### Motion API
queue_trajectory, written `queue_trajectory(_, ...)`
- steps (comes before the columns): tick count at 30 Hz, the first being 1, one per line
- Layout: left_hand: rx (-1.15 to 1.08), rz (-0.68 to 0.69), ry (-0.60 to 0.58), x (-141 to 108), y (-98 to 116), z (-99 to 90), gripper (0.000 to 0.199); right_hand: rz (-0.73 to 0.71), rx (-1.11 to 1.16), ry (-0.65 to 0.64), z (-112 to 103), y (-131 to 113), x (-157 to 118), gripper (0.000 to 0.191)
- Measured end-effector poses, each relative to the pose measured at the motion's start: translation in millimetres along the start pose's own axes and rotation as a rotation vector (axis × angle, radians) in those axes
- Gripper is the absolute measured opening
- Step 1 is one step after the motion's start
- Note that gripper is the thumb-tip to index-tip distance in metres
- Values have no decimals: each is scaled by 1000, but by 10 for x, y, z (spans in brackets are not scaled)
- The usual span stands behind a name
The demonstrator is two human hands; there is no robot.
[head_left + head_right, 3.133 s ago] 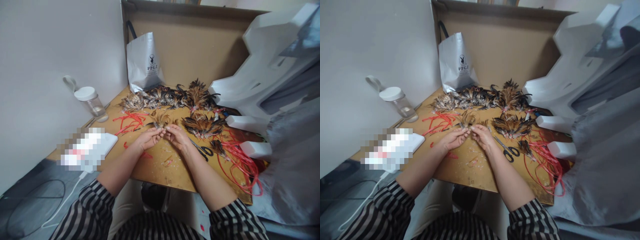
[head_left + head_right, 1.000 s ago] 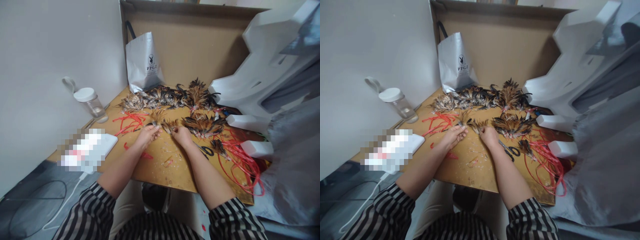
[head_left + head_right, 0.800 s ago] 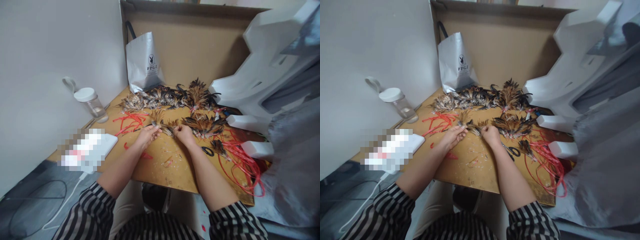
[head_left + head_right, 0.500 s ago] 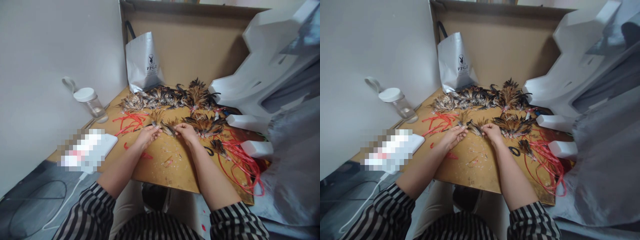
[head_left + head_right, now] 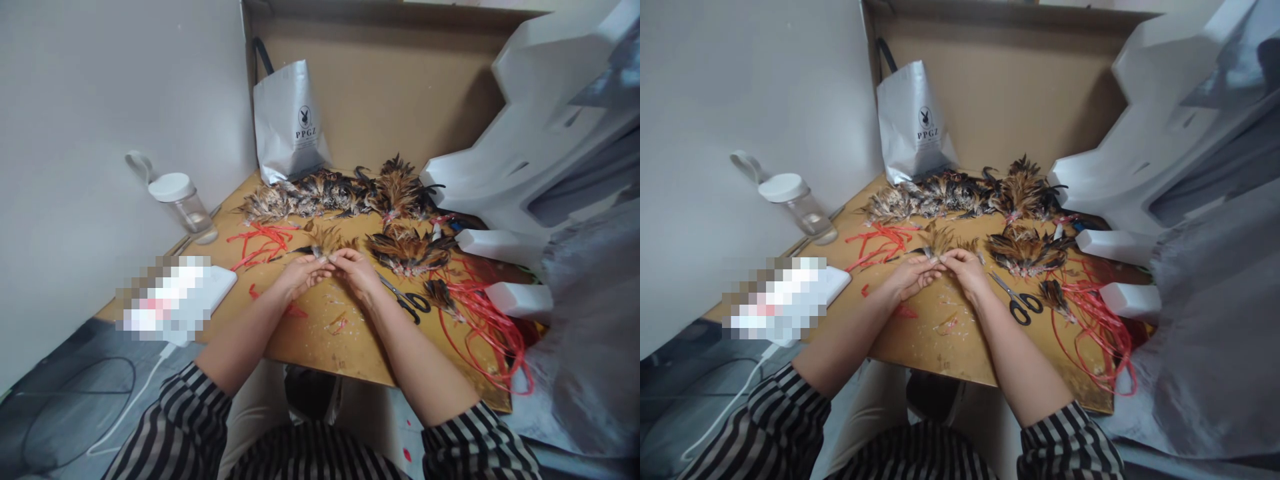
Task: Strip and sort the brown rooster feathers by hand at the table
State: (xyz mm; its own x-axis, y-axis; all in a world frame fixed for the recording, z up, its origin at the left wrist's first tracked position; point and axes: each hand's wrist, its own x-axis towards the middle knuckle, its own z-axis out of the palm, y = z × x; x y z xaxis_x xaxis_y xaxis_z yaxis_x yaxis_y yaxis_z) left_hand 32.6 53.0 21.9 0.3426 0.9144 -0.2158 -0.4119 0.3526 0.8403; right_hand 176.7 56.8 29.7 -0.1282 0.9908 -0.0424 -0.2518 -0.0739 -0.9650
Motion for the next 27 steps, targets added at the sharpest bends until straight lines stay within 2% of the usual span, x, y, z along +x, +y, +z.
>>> queue_trajectory(9, 46, 2, -23, 11, -25, -18, 15, -129, -143, 65, 19, 19, 3, 24)
queue_trajectory(16, 232, 80, -16, 3, -30, -16, 26, -92, -135, 47, -3, 17, 10, 26)
queue_trajectory(23, 233, 90, -17, 4, -37, -8, 27, -56, -27, 51, 10, 55, 13, 27)
queue_trajectory(27, 247, 110, 13, 22, -39, -20, 27, 10, -57, -27, -28, -18, 13, 27)
